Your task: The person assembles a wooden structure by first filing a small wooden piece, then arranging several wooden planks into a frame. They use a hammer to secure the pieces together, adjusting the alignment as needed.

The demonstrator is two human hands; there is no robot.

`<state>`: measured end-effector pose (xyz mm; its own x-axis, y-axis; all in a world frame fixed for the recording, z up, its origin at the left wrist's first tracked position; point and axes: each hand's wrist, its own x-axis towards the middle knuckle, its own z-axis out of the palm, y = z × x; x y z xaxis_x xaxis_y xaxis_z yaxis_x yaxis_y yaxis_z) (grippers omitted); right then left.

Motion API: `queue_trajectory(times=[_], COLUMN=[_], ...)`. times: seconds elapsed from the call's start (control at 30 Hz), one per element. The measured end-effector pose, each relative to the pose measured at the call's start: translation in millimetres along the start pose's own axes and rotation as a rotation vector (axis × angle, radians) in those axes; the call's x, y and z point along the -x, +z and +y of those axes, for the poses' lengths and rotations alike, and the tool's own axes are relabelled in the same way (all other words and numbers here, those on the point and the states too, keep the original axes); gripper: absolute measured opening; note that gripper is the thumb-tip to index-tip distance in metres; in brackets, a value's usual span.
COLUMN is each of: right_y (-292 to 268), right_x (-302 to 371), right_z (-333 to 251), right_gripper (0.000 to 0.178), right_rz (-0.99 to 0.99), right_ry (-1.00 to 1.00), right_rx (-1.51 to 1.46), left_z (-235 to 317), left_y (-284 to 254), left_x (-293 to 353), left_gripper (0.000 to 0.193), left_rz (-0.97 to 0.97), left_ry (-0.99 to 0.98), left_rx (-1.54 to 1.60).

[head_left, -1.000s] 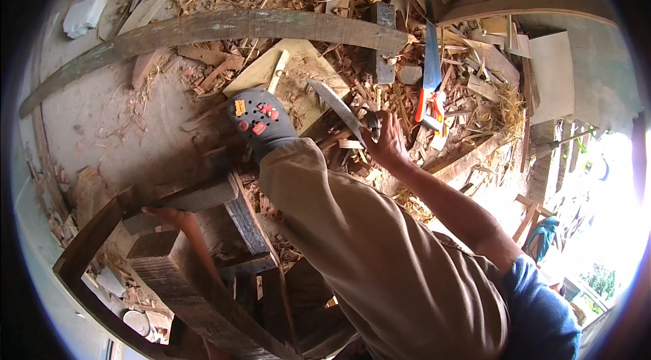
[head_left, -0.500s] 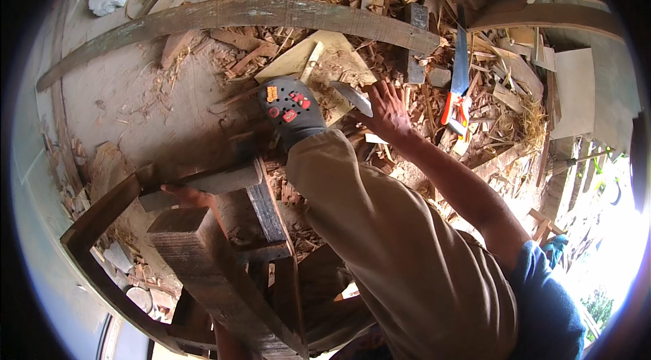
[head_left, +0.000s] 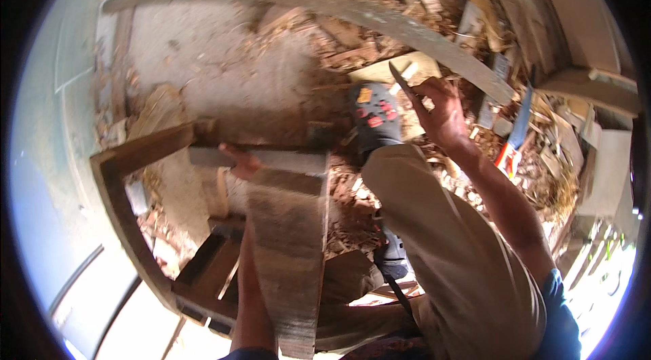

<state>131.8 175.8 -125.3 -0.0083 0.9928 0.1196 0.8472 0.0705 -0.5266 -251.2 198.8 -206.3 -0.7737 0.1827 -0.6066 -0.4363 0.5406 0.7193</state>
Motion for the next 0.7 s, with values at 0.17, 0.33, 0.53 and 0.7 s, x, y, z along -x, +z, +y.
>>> queue_trajectory(times=[0.17, 0.33, 0.53, 0.7], right_y=[15.3, 50.3, 57.4, 55.3], right_x=[-35.8, 4.2, 100.7, 93.5], right_z=[-34.9, 9.2, 70.2, 100.8], right_gripper=[0.015, 0.026, 0.039, 0.037], right_rz=[0.067, 0.012, -0.329, -0.291], right_ry=[-0.061, 0.004, 0.379, 0.174], right_rx=[-0.106, -0.060, 0.129, 0.143], left_z=[5.7, 1.8, -13.9, -7.1], left_y=[6.4, 5.8, 12.6, 11.1], left_x=[12.3, -0.3, -9.9, 0.5], left_gripper=[0.100, 0.103, 0.098, 0.087], left_rz=[0.074, 0.115, 0.025, 0.155], left_ry=[-0.053, -0.010, 0.059, 0.119], left_rx=[-0.010, -0.061, -0.005, 0.032])
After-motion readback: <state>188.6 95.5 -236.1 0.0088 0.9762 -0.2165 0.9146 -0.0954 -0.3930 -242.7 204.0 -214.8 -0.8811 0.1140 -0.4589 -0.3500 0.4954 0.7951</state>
